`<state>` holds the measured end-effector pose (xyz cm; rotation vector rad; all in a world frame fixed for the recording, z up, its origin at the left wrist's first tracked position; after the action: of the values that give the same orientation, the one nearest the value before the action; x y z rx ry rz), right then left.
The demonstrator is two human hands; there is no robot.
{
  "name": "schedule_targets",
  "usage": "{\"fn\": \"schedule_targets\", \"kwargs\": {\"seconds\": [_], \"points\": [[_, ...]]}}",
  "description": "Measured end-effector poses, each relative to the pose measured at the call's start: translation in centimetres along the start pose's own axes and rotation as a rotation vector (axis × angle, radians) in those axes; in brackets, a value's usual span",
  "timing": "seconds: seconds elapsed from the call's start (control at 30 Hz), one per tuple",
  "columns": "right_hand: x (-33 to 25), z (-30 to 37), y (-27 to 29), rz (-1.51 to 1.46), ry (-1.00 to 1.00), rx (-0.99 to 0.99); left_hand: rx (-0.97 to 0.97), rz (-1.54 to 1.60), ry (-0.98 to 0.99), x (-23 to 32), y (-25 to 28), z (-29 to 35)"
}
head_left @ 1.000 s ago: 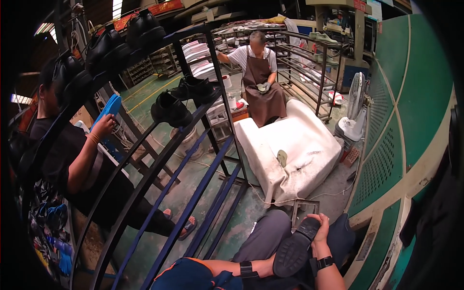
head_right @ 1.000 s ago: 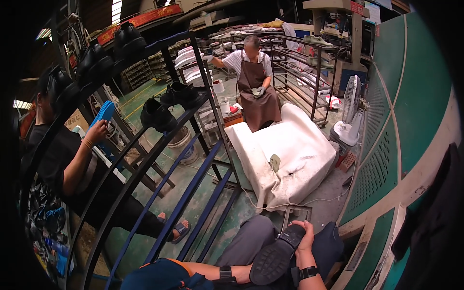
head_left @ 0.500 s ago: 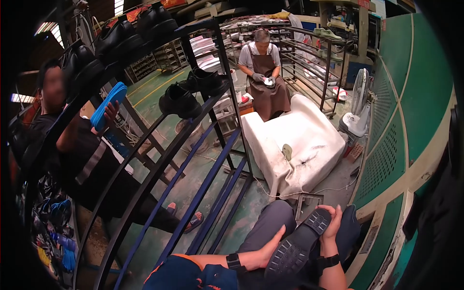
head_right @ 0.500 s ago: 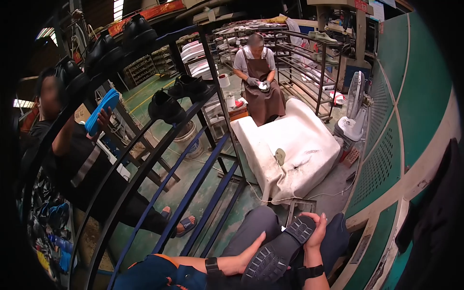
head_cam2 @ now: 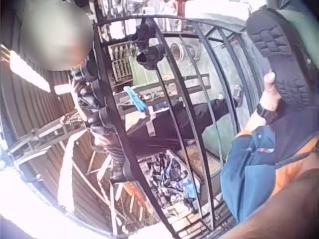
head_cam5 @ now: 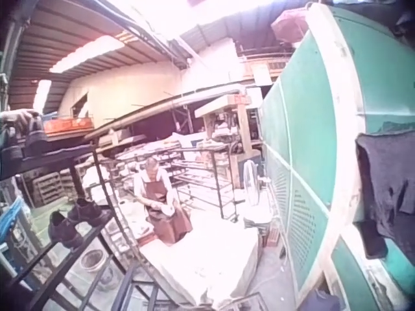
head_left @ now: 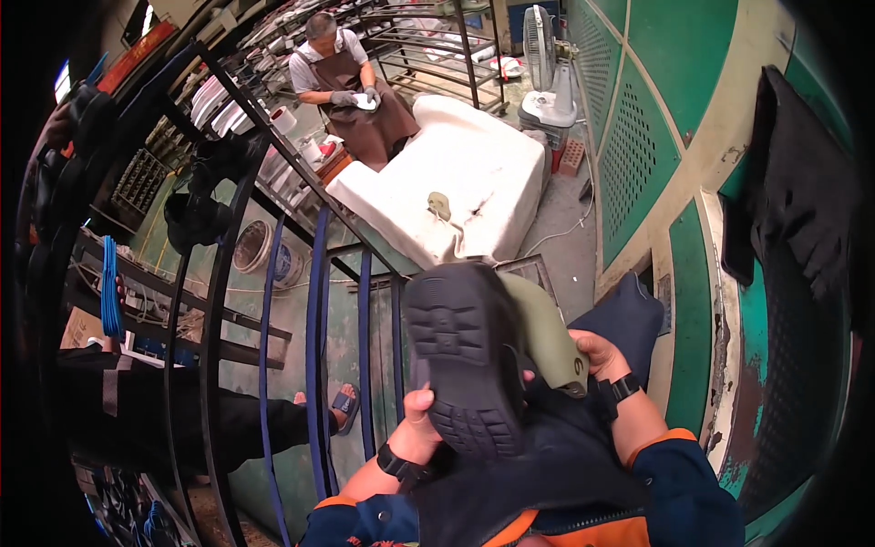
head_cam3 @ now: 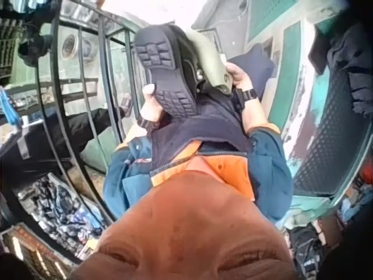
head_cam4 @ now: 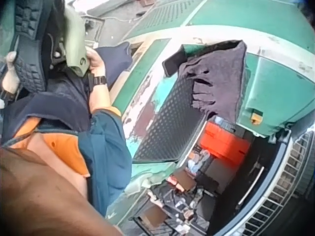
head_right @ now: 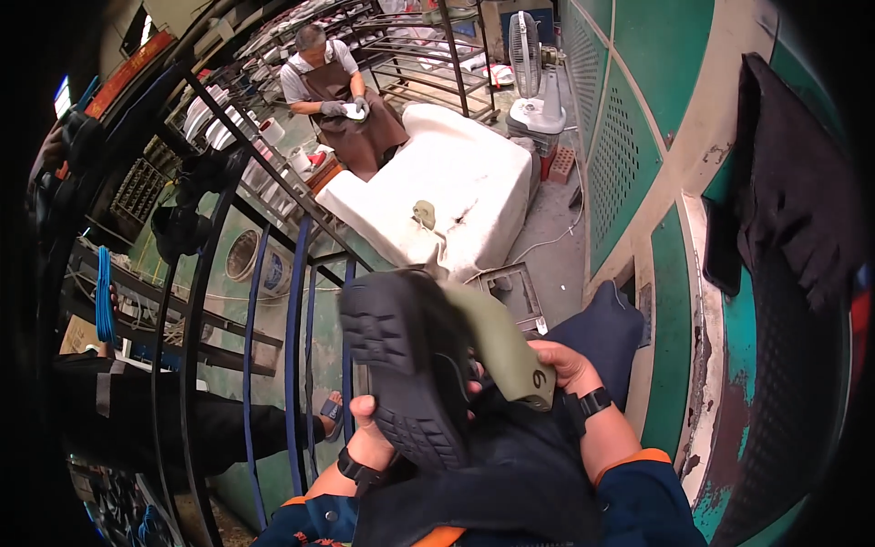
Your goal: Inspecting finished shoes and placing them onto a storage rack.
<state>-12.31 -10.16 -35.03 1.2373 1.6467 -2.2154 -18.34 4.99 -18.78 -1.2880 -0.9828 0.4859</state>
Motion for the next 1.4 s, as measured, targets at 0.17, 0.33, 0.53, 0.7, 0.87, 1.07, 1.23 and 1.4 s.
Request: {"fn": "schedule_targets", "kwargs": {"seconds": [0.17,0.33,0.53,0.7,0.87,1.07,1.23,1.4], "points": [[-6.9,-7.1,-4.8,0.111,0.198,0.112,0.155,-0.089,-0.336,5.1,1.6,1.3],[-12.9,-15.6,0.7,-0.05,0.468,0.548,0.192,-0.275,-0.354,6.4,3.3,3.4],[-1.4,-12.6,-2.0,0.075,0.007,0.344,0.312,-0.663,-0.617,9.4,3.3,6.7],[0.9,-6.8,-8.4,0.043,-0.208,0.186,0.032,-1.64,-0.86,10.4,-4.2,4.1],[-4.6,-5.4,-9.9,-0.281,0.142,-0.071,-0.076,-2.438,-0.637,4.4,-4.2,-1.2],[-4.2,-5.1,-5.0,-0.312,0.393,0.227,-0.051,-2.188,-0.459,1.3,-3.4,-2.1],[-2.1,-4.6,-4.1,-0.323,0.405,0.235,0.018,-2.298,-0.279,-1.6,-2.1,-3.9],[-2.3,-4.2,-5.9,-0.191,0.422,0.227,0.131,-2.292,-0.112,-2.3,1.4,-4.4]]}}
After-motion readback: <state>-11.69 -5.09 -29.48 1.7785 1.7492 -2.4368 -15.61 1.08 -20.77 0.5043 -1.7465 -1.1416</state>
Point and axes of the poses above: each hand's wrist, its own z-axis away from the middle knuckle, its own y-axis out of the back of the hand, x = y × z, the point moved 10 cm from there along -z, towards the middle knuckle, and after that the axes turned 8 degrees about z, right-handed, at the moved point
